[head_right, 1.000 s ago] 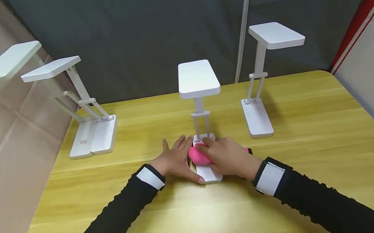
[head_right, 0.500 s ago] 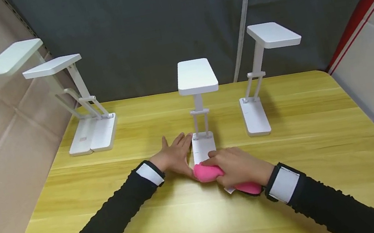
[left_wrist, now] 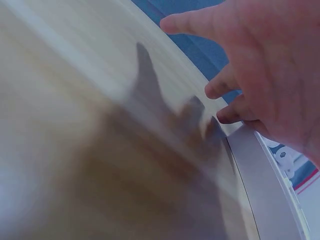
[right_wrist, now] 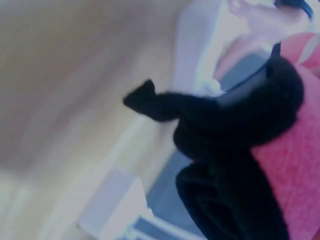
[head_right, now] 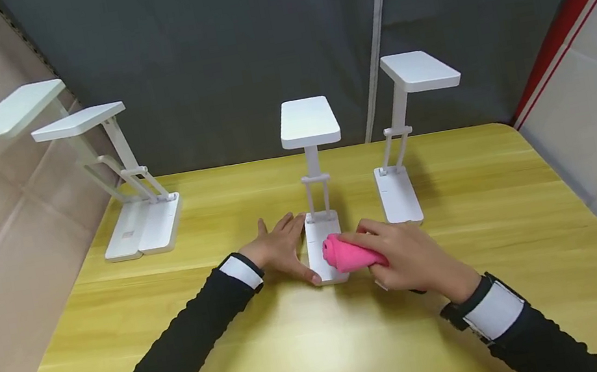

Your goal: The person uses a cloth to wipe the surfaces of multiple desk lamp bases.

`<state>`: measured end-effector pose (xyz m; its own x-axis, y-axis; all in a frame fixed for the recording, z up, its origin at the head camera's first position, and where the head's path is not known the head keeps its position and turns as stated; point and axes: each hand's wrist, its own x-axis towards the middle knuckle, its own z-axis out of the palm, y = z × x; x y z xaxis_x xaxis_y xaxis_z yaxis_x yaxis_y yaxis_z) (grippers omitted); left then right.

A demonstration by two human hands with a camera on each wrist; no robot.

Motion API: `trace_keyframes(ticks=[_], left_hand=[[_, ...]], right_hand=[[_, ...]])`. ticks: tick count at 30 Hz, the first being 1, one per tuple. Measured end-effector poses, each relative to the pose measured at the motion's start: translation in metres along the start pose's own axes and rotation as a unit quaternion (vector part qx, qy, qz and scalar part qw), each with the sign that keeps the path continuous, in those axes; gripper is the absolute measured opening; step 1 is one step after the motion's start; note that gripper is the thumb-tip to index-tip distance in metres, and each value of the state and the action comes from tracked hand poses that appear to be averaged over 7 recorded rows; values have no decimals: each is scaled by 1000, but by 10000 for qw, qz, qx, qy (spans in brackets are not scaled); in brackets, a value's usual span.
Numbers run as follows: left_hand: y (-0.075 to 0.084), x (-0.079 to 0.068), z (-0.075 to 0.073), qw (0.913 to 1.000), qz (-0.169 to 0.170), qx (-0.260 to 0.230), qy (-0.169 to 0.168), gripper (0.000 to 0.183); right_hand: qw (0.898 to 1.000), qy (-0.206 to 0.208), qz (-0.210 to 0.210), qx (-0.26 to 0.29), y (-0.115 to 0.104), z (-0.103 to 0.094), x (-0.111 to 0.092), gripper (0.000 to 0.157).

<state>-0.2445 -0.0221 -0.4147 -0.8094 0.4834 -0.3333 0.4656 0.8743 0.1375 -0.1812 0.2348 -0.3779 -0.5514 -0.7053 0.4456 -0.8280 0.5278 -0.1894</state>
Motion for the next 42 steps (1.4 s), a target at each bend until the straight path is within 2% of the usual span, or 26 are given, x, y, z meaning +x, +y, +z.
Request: trace_keyframes(ticks=[4, 7, 20, 24, 27, 30, 32, 34, 37, 39, 42], left_hand=[[-5, 11, -5, 10000, -31, -26, -78, 132], [-7, 20, -9, 9999, -53, 9, -139, 130], [-18, 42, -28, 9980, -529, 54, -332, 124], [-27, 47, -26, 9984, -568, -11, -79, 124], [-39, 44, -11, 9984, -356, -42, 438, 121], [-57, 28, 4, 9942, -104, -243, 1041, 108], [-77, 8, 10, 9887, -10, -500, 1414, 96], [-104, -21, 12, 9811, -44, -793, 1764, 83], [-154, -69, 12, 9662, -386, -1082, 2307, 70], [-187, -97, 11, 9572, -739, -1153, 2550, 62], [-226, -124, 8, 9507, -1209, -1152, 2615, 54]], right_hand=[[9965, 780, 211, -228, 3, -11, -3, 52], [9922, 1155, 289, -364, 5, -17, -6, 52], [9839, 1625, 503, -556, 20, -24, -15, 50], [9836, 1646, 508, -542, 23, -25, -13, 52], [9840, 1576, 572, -601, 23, -26, -14, 53], [9829, 1553, 664, -729, 24, -30, -21, 53], [9817, 1553, 735, -820, 24, -33, -27, 54], [9811, 1523, 813, -878, 25, -35, -33, 54], [9812, 1420, 931, -922, 27, -36, -42, 56], [9814, 1356, 969, -951, 28, -36, -46, 55], [9811, 1392, 950, -952, 31, -37, -50, 55]])
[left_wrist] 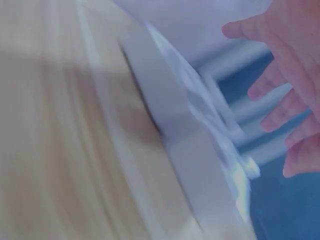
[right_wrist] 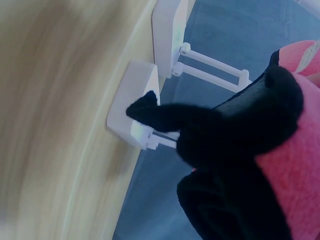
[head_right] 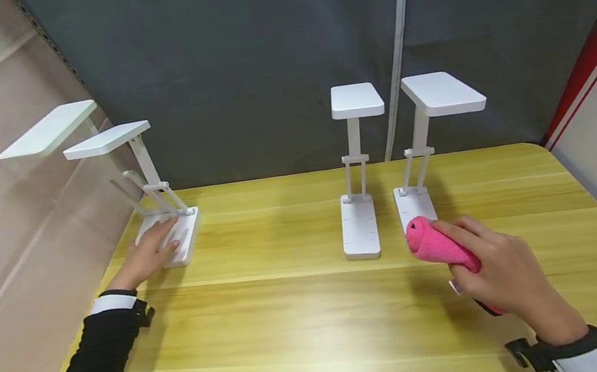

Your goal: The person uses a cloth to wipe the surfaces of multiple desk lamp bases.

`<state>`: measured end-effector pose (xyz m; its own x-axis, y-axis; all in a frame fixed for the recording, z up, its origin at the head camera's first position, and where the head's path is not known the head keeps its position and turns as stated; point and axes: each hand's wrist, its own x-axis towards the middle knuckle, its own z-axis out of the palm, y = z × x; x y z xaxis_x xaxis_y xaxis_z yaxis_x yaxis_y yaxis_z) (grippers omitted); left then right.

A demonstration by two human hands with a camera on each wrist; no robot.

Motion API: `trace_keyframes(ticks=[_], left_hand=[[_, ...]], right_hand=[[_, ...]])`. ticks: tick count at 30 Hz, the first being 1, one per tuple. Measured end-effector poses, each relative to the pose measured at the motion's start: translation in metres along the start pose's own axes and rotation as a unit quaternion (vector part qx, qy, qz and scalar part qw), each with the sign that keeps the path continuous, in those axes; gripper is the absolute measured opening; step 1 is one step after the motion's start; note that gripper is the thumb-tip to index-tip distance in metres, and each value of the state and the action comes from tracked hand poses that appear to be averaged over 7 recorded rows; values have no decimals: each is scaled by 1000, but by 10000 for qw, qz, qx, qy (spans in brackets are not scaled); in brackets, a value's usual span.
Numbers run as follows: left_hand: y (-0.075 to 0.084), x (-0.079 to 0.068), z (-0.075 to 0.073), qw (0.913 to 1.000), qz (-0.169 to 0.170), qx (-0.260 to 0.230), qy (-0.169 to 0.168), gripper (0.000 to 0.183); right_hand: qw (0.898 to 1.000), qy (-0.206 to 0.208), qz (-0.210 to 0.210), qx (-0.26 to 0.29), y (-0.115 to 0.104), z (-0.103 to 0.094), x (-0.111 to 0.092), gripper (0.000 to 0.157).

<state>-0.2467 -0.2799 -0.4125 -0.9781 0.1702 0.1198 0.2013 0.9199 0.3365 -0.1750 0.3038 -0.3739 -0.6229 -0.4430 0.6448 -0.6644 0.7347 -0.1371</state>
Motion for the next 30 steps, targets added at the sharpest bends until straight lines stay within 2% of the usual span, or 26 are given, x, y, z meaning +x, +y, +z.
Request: trace_keyframes(ticks=[3, 5, 8, 12, 16, 19, 23, 30], left_hand=[[-21, 0, -9, 9995, -167, 144, -238, 53], [-31, 6, -7, 9989, -86, 227, -408, 59], [-41, 16, 4, 9966, -158, 337, -738, 72], [-48, 16, 9, 9927, -352, 613, -980, 76], [-40, 2, 2, 9914, -252, 870, -944, 73], [-31, -6, 3, 9924, -172, 896, -830, 72], [-15, -13, 14, 9941, 73, 933, -540, 72], [28, -26, 30, 9894, 478, 1368, -34, 72]], right_hand=[[10000, 35, -33, 3, -1, -1, -3, 55], [10000, 11, -21, 1, -2, -2, -5, 55], [9999, -115, 26, -75, -5, -3, -9, 55], [9997, -213, 11, -125, -8, -2, -11, 58], [9997, -238, -13, -81, -12, 3, -9, 58], [9995, -314, 12, -55, -16, 7, -6, 60], [9993, -369, -59, -11, -22, 11, -2, 60], [9991, -330, -255, 70, -33, 19, 7, 56]])
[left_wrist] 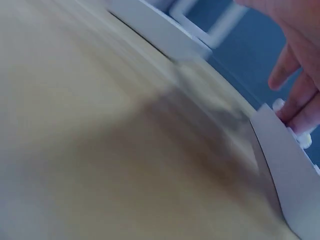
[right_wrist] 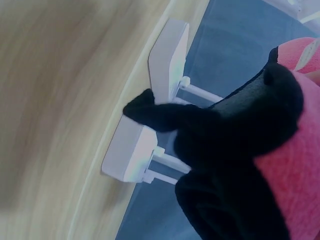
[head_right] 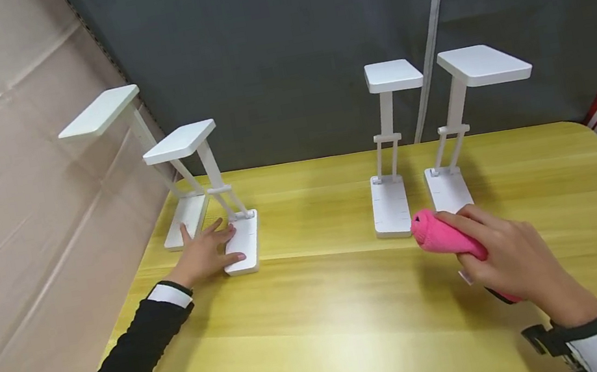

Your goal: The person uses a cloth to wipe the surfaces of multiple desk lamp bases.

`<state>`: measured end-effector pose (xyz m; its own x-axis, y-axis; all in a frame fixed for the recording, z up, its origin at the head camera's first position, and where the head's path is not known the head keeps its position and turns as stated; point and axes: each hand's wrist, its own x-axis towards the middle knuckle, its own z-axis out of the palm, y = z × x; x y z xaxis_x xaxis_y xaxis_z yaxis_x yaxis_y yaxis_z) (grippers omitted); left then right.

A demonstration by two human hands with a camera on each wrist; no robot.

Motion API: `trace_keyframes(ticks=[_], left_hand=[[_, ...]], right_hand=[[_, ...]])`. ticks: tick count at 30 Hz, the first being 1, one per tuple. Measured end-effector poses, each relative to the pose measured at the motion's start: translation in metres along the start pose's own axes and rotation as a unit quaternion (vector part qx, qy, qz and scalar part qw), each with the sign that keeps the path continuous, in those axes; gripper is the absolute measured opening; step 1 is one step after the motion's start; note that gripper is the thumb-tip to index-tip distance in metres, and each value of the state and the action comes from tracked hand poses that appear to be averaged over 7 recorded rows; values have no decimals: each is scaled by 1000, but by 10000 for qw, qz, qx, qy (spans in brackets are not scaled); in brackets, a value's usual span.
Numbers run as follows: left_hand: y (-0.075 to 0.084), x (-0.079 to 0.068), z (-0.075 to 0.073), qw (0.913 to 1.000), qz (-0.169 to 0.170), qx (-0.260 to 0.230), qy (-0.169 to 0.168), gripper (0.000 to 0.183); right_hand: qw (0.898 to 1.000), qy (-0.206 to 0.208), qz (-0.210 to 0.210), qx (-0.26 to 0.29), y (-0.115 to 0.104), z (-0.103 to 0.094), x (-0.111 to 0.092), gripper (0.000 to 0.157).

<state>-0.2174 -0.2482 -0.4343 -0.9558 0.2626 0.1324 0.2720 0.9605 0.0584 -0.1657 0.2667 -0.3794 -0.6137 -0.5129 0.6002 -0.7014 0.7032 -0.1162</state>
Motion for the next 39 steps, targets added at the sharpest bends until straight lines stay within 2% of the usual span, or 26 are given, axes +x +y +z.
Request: trace_keyframes(ticks=[4, 8, 17, 22, 24, 27, 30, 32, 35, 37, 39], left_hand=[[39, -8, 6, 9994, 174, -165, 265, 74], [77, -15, 8, 9985, 320, -306, 327, 76], [159, -19, 11, 9950, 888, 121, 450, 75], [191, -19, 16, 9907, 1151, 357, 627, 74], [197, -18, 15, 9895, 1225, 423, 647, 74], [199, -16, 10, 9908, 1204, 241, 576, 75], [193, -13, 1, 9941, 1001, -56, 421, 93], [187, -12, -4, 9953, 907, -312, 133, 114], [179, -5, -3, 9904, 1143, -583, -507, 141], [176, 0, 1, 9833, 1369, -733, -945, 144], [174, 4, 6, 9775, 1472, -939, -1185, 142]], right_hand=[[9999, 2, -44, 93, -2, -1, -3, 56], [9996, 24, -89, 265, -6, 5, -4, 57], [9993, -180, -32, 333, -10, 13, -3, 56], [9981, -409, -289, 362, -17, 26, 1, 54], [9963, -663, -431, 343, -23, 35, 7, 54], [9906, -1238, -520, 257, -34, 46, 19, 55], [9840, -1678, -577, 141, -43, 55, 33, 55], [9811, -1803, -690, 87, -49, 62, 43, 52], [9800, -1770, -915, -18, -56, 72, 55, 46], [9797, -1712, -1038, -129, -60, 79, 59, 43], [9793, -1653, -1132, -277, -62, 87, 61, 42]])
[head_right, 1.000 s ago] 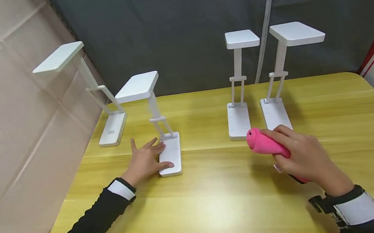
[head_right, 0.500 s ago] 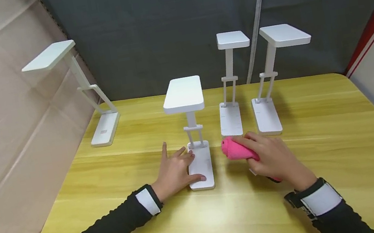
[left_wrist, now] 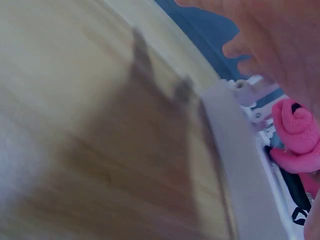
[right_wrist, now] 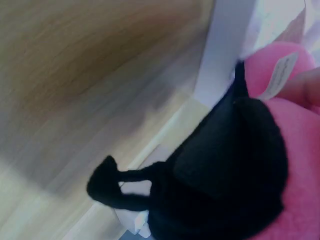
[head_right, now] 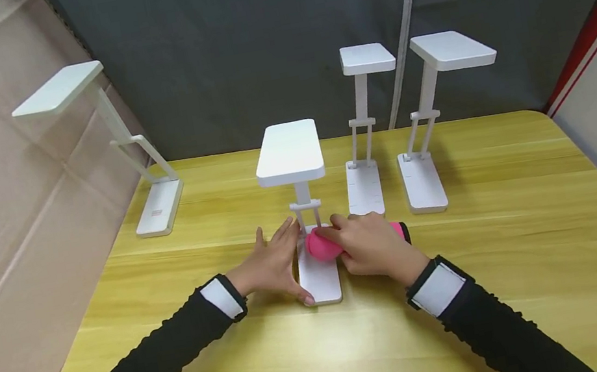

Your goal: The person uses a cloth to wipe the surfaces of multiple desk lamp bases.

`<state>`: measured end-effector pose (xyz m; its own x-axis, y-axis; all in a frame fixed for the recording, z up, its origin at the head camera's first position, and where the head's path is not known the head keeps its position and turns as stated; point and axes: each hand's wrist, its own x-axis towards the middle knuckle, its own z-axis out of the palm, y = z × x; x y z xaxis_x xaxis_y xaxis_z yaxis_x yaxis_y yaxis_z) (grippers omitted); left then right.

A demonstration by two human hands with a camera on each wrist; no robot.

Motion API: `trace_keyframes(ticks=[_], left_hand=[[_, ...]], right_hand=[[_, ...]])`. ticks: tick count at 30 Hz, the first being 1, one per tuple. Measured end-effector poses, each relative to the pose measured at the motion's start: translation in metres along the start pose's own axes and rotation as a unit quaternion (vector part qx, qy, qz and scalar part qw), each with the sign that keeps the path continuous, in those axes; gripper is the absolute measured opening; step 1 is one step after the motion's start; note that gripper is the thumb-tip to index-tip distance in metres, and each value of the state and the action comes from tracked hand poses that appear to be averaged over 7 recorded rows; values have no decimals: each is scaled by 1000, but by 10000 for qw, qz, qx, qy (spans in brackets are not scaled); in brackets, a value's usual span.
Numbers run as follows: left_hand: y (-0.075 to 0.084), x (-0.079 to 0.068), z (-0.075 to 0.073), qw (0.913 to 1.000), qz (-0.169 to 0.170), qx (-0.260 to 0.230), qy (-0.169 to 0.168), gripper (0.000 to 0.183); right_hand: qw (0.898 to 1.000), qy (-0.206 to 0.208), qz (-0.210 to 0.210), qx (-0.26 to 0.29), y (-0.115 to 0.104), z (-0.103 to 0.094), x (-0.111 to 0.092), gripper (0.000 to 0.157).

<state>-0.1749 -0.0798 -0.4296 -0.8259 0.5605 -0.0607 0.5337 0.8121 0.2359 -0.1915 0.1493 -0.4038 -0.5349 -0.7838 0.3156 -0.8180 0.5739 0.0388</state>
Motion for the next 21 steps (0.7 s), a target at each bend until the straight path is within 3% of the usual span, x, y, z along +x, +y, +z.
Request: trace_keyframes(ticks=[7, 12, 17, 21], left_hand=[[-5, 3, 3, 9995, -11, -312, -108, 135], [-3, 2, -2, 9995, -76, -169, -249, 132], [-4, 1, 0, 9995, -103, -215, -182, 133], [-3, -1, 2, 9998, -166, -26, -103, 135]], right_hand=[[9999, -45, 93, -27, -4, 19, -3, 42], [9995, -244, 29, 192, -18, 11, -17, 41], [9976, -558, -238, 338, -33, 3, -33, 46], [9919, -930, -351, 789, -41, -3, -42, 50]])
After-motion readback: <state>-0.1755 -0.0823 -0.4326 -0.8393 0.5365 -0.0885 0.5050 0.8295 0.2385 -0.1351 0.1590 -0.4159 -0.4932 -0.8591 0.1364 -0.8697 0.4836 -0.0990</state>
